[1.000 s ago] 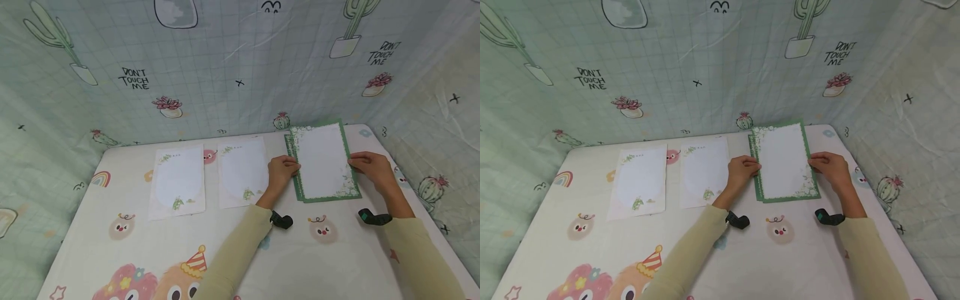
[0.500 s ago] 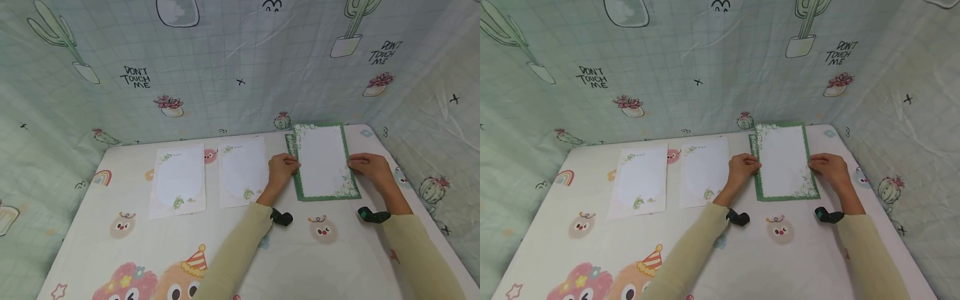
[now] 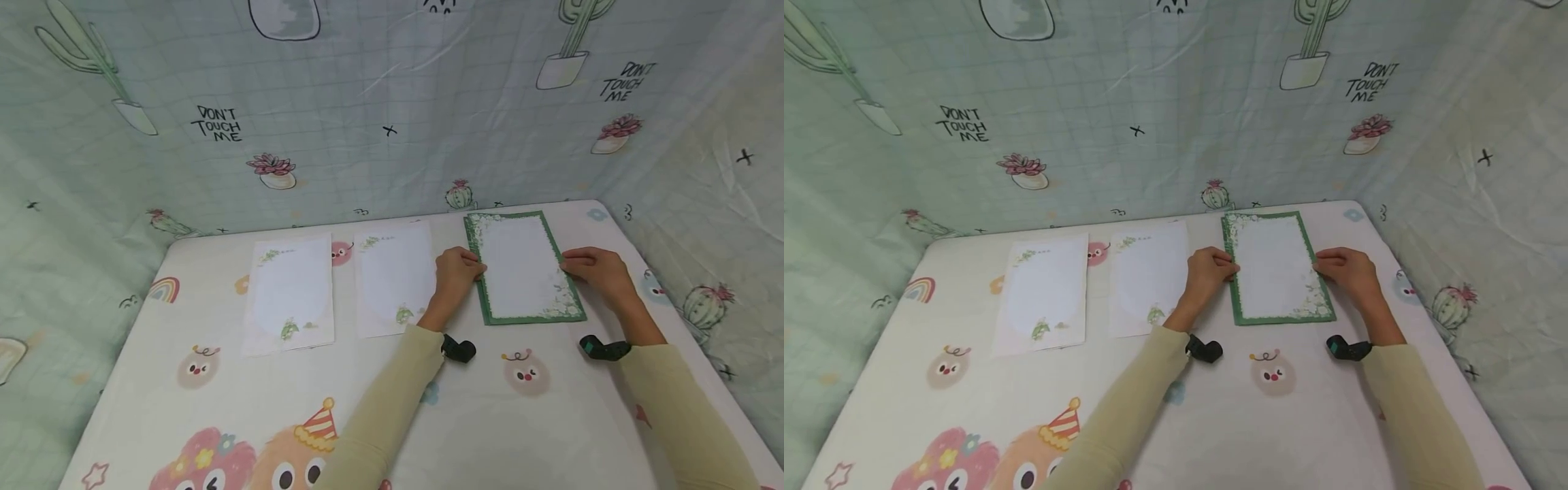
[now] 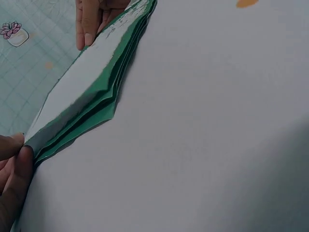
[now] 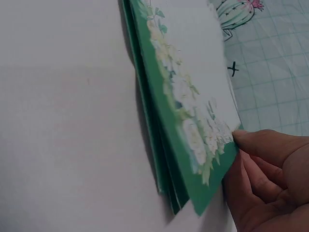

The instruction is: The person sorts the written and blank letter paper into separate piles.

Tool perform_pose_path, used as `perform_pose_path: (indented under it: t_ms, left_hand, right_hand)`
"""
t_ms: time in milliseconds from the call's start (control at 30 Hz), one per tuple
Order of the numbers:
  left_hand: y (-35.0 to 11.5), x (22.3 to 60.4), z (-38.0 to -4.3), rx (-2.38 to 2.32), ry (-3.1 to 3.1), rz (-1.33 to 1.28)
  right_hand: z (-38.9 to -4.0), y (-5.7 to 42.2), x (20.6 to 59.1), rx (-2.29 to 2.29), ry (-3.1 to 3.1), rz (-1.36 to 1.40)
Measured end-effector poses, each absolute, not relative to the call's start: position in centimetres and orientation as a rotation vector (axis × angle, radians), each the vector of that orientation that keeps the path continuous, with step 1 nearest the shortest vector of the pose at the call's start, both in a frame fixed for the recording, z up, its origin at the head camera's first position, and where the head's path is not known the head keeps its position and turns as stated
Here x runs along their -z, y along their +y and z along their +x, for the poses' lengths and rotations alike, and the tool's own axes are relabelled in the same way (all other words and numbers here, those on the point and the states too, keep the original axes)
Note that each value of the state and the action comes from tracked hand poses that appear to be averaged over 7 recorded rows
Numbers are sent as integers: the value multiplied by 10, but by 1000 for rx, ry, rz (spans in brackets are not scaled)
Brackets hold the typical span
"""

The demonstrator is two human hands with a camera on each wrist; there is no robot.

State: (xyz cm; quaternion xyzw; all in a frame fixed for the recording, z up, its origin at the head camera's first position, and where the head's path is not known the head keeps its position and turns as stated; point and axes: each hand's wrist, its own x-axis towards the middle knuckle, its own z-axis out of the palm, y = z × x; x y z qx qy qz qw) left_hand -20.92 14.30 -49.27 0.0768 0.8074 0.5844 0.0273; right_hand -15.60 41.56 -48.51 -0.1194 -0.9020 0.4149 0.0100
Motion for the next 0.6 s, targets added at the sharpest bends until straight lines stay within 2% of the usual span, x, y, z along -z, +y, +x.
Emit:
perform_pose_path:
  t_ms: [367, 600]
  left_hand:
    - [136, 489, -206, -1778, 2467, 221]
    - [129, 486, -206, -1730, 2447, 312]
  right_hand:
    - [-153, 407, 489, -1253, -2794, -380]
    - [-150, 407, 485, -1071, -2793, -267]
